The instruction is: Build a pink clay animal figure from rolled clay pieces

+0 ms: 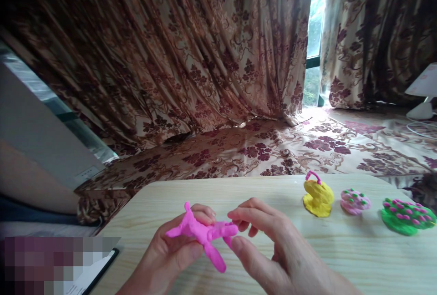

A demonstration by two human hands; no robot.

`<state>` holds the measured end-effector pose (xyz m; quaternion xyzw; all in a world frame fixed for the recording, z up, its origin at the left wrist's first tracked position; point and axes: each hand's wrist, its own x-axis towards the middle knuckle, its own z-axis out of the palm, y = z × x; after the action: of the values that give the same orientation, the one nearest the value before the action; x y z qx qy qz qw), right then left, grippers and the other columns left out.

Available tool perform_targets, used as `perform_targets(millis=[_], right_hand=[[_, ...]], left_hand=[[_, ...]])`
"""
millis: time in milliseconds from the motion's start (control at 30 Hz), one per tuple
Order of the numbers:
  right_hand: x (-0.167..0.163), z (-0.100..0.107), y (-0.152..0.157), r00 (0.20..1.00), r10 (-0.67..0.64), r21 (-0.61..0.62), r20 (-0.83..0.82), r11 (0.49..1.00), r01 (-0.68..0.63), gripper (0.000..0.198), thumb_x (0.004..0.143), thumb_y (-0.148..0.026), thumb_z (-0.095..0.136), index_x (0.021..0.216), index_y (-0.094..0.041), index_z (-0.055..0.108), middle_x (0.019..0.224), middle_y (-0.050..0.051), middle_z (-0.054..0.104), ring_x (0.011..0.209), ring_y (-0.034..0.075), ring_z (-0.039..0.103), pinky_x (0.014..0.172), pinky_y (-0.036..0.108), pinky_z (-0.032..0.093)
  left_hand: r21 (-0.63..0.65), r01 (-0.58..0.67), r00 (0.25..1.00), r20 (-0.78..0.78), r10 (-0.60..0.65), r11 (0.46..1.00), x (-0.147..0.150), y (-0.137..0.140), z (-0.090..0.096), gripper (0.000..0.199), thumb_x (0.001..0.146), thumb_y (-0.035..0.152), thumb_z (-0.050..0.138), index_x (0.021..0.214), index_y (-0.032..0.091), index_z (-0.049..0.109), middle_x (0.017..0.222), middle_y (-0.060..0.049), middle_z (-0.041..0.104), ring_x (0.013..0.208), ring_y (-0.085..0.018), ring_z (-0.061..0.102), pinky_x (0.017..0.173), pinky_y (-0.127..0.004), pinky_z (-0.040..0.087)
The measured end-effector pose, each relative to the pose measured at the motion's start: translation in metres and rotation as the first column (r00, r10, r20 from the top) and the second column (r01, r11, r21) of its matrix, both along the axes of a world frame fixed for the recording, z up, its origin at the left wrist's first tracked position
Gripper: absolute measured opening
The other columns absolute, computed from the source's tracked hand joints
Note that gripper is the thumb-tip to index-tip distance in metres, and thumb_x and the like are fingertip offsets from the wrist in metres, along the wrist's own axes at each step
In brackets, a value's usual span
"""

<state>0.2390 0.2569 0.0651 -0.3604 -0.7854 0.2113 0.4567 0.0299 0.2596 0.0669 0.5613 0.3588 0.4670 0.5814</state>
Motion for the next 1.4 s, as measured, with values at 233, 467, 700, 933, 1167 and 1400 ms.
perform_targets(millis=[233, 467, 700, 933, 1167, 1400], right_hand=[[-0.002, -0.007, 0.0, 0.998, 0.06, -0.17, -0.031, 0.983, -0.065, 0.021, 0.089, -0.028, 0.049, 0.105, -0.024, 0.062, 0.092, 0.005, 0.064, 0.083, 0.016, 0.063, 0.061, 0.019, 0.054], [-0.007, -0.002, 0.001, 0.993, 0.122, -0.339, -0.004, 0.934, -0.116, 0.023, 0.09, -0.033, 0.047, 0.085, -0.019, 0.065, 0.075, 0.002, 0.061, 0.072, 0.014, 0.059, 0.068, 0.024, 0.05], [-0.007, -0.007, 0.002, 0.992, 0.125, -0.377, -0.035, 0.917, -0.129, 0.018, 0.089, -0.03, 0.048, 0.086, -0.021, 0.063, 0.079, 0.001, 0.062, 0.075, 0.014, 0.057, 0.067, 0.022, 0.048], [-0.009, -0.006, 0.002, 0.985, 0.161, -0.343, -0.06, 0.923, -0.172, 0.023, 0.09, -0.031, 0.047, 0.077, -0.018, 0.062, 0.074, 0.0, 0.057, 0.071, 0.012, 0.055, 0.067, 0.022, 0.046], [-0.01, -0.003, 0.001, 0.978, 0.194, -0.343, -0.079, 0.916, -0.21, 0.021, 0.09, -0.027, 0.05, 0.076, -0.018, 0.063, 0.073, 0.0, 0.056, 0.071, 0.011, 0.055, 0.067, 0.021, 0.044], [-0.012, -0.01, 0.0, 0.968, 0.209, -0.254, -0.138, 0.937, -0.239, 0.022, 0.09, -0.022, 0.048, 0.076, -0.017, 0.064, 0.073, 0.001, 0.056, 0.07, 0.011, 0.055, 0.065, 0.021, 0.046]], left_hand=[[0.206, -0.056, 0.981, -0.172, 0.093, 0.977, 0.004, -0.002, 0.003, 0.015, 0.074, 0.015, 0.068, 0.087, 0.021, 0.07, 0.098, -0.006, 0.06, 0.101, -0.024, 0.056, 0.091, -0.034, 0.041], [0.324, 0.015, 0.958, -0.275, 0.079, 0.946, 0.004, -0.004, -0.004, 0.024, 0.074, 0.01, 0.066, 0.093, 0.025, 0.069, 0.104, -0.007, 0.059, 0.107, -0.025, 0.051, 0.096, -0.038, 0.038], [0.315, -0.057, 0.963, -0.234, 0.136, 0.947, 0.008, -0.002, -0.004, 0.02, 0.072, 0.01, 0.068, 0.088, 0.023, 0.071, 0.097, -0.007, 0.061, 0.098, -0.024, 0.056, 0.089, -0.034, 0.043], [0.342, -0.064, 0.963, -0.225, 0.147, 0.938, 0.009, -0.002, -0.004, 0.019, 0.072, 0.012, 0.069, 0.087, 0.023, 0.072, 0.094, -0.007, 0.062, 0.092, -0.024, 0.058, 0.085, -0.031, 0.044], [0.332, -0.043, 0.965, -0.231, 0.125, 0.942, 0.011, -0.003, -0.006, 0.016, 0.073, 0.015, 0.067, 0.087, 0.022, 0.072, 0.092, -0.007, 0.061, 0.089, -0.023, 0.059, 0.082, -0.031, 0.045], [0.282, 0.049, 0.957, -0.288, 0.036, 0.958, 0.007, -0.003, -0.008, 0.019, 0.077, 0.014, 0.065, 0.092, 0.025, 0.069, 0.097, -0.005, 0.06, 0.094, -0.021, 0.058, 0.085, -0.031, 0.044]])
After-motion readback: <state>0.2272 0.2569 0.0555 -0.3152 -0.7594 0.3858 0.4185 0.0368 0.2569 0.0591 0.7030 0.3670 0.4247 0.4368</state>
